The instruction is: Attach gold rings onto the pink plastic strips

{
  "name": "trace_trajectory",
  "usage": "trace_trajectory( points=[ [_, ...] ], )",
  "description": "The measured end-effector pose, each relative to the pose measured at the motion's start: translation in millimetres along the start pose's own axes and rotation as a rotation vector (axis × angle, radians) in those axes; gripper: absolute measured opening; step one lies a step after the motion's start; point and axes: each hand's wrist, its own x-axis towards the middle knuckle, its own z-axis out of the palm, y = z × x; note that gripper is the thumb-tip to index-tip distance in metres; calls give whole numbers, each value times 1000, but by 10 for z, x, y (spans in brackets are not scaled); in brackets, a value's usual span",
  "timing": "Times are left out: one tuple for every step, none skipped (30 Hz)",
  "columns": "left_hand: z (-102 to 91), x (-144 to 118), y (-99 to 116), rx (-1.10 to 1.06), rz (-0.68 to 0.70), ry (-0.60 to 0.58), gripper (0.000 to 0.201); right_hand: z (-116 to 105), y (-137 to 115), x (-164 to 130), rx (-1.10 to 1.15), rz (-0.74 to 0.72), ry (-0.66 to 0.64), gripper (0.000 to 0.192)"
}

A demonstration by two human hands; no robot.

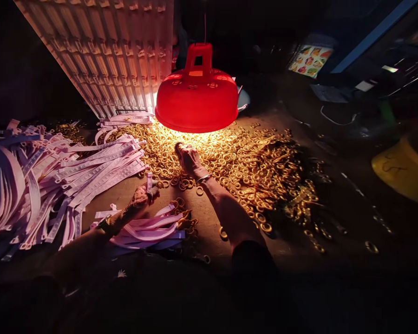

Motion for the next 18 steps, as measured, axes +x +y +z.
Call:
trace_trajectory(
  points=[
    [2,9,32,1,36,-14,32,-2,5,-114,56,-17,5,27],
    [4,15,62,3,72,-31,33,1,8,-236,130,-48,18,26],
    [7,19,89,4,102,-47,34,8,10,-363,214,-90,31,26],
    [11,22,109,7,120,-63,36,16,10,-491,297,-136,36,24],
    [18,23,122,13,128,-72,38,22,8,-616,368,-178,28,21],
    [26,23,126,20,128,-73,41,26,3,-734,420,-210,8,18],
    [36,22,124,26,128,-75,42,25,-4,-841,448,-225,-24,15],
    [46,19,115,30,131,-74,43,20,-14,-932,454,-225,-66,13],
    [57,13,102,36,137,-74,42,10,-27,-1007,440,-219,-109,12],
    [66,4,88,49,144,-78,41,-5,-43,-1065,411,-212,-141,13],
    [73,-8,75,71,156,-86,39,-23,-62,-1107,375,-209,-167,15],
    [78,-22,66,102,171,-102,37,-46,-84,-1136,340,-213,-189,17],
    [82,-38,62,139,187,-121,35,-70,-109,-1152,314,-218,-210,19],
    [85,-55,64,176,200,-142,33,-97,-137,-1160,301,-224,-235,22],
    [88,-72,73,209,210,-157,32,-123,-165,-1160,300,-226,-259,24],
    [93,-89,86,234,216,-168,31,-148,-194,-1157,307,-223,-283,27],
    [100,-103,103,250,217,-174,30,-171,-222,-1150,318,-212,-302,29],
    [108,-116,122,260,210,-181,29,-192,-247,-1142,331,-196,-312,30]
  ],
)
